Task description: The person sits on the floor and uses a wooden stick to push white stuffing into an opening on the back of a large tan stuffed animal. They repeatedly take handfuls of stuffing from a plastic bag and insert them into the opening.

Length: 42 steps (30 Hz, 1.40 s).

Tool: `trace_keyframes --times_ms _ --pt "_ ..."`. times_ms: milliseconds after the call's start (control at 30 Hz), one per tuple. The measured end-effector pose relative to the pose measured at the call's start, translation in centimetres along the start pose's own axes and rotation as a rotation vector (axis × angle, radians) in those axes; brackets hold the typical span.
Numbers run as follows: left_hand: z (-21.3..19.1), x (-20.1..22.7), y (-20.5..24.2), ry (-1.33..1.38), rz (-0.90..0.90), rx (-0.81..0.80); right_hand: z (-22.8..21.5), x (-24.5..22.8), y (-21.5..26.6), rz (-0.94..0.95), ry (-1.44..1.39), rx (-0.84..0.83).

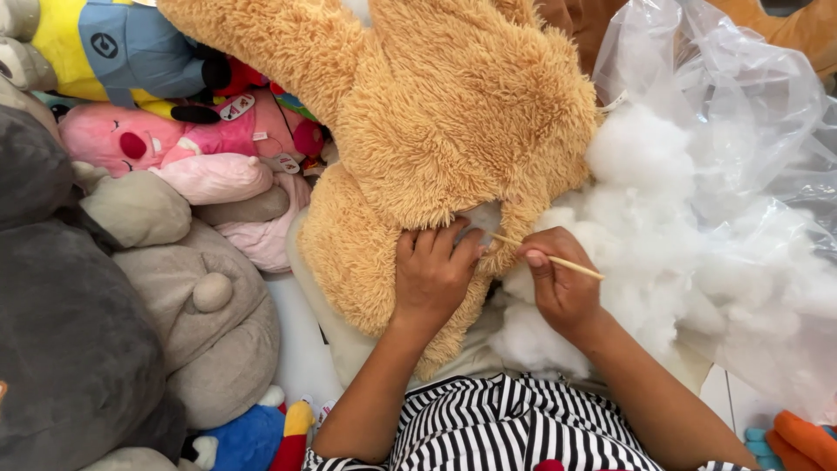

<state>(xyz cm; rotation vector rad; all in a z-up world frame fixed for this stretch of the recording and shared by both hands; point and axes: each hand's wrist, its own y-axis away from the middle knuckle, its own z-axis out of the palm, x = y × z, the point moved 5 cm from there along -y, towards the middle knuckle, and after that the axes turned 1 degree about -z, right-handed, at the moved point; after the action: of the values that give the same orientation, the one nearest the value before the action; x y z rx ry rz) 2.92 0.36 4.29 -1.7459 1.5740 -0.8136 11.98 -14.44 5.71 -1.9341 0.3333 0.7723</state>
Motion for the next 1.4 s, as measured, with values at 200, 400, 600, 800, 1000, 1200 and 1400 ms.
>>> trace_keyframes --times_ms 200,400,600,800,1000,1200,1400 --pt "-0.9 0.3 -1.3 0.024 -0.016 -0.031 -3.5 -2.1 -0.8 -0.02 -0.012 0.089" --pt "-0.4 0.5 -0.6 -0.009 -0.021 -0.01 -0.9 -0.6 -0.2 0.016 -0.012 0.012" --pt "-0.6 0.5 -0.7 -0.017 0.023 -0.02 0.4 -0.7 -0.2 0.022 0.03 -0.011" --pt "-0.4 0.6 -0.9 -0.031 -0.01 -0.027 -3.2 -3.3 -1.3 -0.144 0.057 0.13" --pt "-0.1 0.7 -0.6 -0.051 -0.008 0.007 0.8 -1.6 -0.8 -0.245 0.206 0.055" --pt "-1.0 0.8 -1.0 -0.13 -0.02 0.031 1.0 -1.2 -1.9 -0.157 0.218 -0.009" --pt "0.5 0.5 -0.4 -0.13 -0.058 0.006 -2.1 -4.5 -0.7 -0.188 0.19 0.102"
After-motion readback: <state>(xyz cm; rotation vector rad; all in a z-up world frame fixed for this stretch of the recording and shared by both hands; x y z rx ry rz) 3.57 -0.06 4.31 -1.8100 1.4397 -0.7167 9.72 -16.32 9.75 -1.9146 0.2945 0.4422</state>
